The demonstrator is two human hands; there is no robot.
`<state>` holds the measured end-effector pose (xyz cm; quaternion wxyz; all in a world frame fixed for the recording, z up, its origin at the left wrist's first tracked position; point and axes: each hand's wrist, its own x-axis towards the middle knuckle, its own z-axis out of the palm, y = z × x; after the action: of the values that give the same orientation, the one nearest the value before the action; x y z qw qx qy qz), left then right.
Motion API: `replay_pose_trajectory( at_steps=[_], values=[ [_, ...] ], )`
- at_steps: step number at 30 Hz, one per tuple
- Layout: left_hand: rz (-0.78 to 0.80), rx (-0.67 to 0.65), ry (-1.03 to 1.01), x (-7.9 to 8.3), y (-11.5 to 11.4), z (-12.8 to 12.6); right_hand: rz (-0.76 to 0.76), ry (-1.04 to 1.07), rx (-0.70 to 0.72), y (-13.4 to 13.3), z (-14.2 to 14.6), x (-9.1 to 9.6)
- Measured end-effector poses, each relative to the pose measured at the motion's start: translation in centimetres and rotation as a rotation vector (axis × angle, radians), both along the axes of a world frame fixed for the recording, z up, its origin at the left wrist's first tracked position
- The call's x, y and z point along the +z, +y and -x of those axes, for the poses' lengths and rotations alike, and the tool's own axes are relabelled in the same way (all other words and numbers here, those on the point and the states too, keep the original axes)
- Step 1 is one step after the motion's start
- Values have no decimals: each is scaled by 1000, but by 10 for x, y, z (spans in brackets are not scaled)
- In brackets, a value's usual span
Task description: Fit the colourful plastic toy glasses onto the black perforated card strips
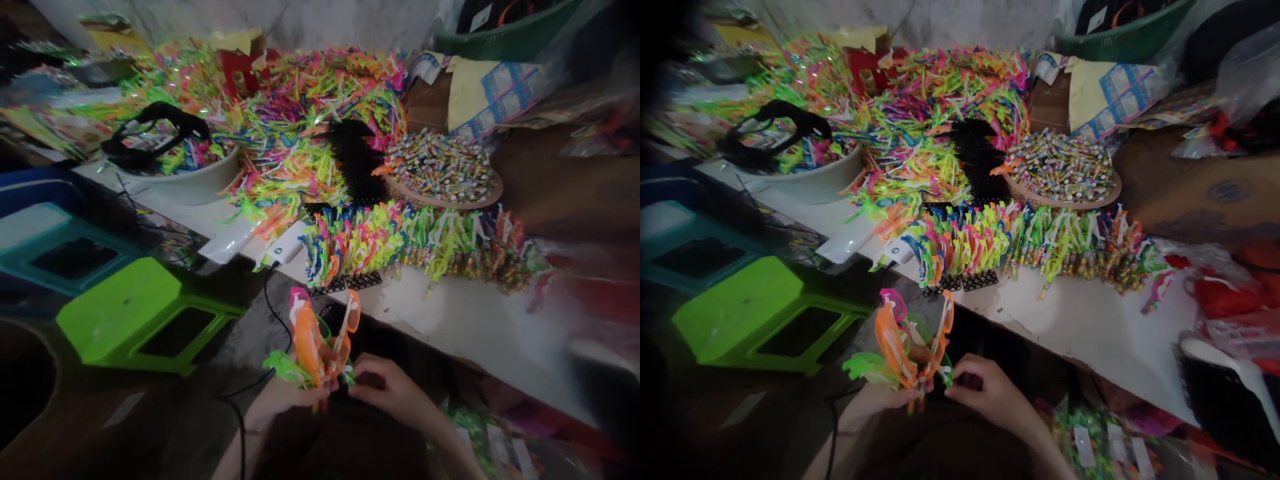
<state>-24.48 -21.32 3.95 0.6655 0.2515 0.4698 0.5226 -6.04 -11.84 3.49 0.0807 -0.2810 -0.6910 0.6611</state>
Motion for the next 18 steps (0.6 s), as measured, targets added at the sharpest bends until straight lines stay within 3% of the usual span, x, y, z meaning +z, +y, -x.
replay_pose_trajectory(
  at_steps=[6,10,15,18],
  values=[
    [-51,143,-34,-4,-1,23,170,66,-28,4,26,-11],
    [-88,218,-38,-15,-5,45,68,101,-165,13,38,-15],
    [-105,113,-71,-16,-4,63,-137,92,-218,25,54,-19],
    [-197,-2,-60,-18,0,66,-196,88,-224,27,63,-19]
  ],
)
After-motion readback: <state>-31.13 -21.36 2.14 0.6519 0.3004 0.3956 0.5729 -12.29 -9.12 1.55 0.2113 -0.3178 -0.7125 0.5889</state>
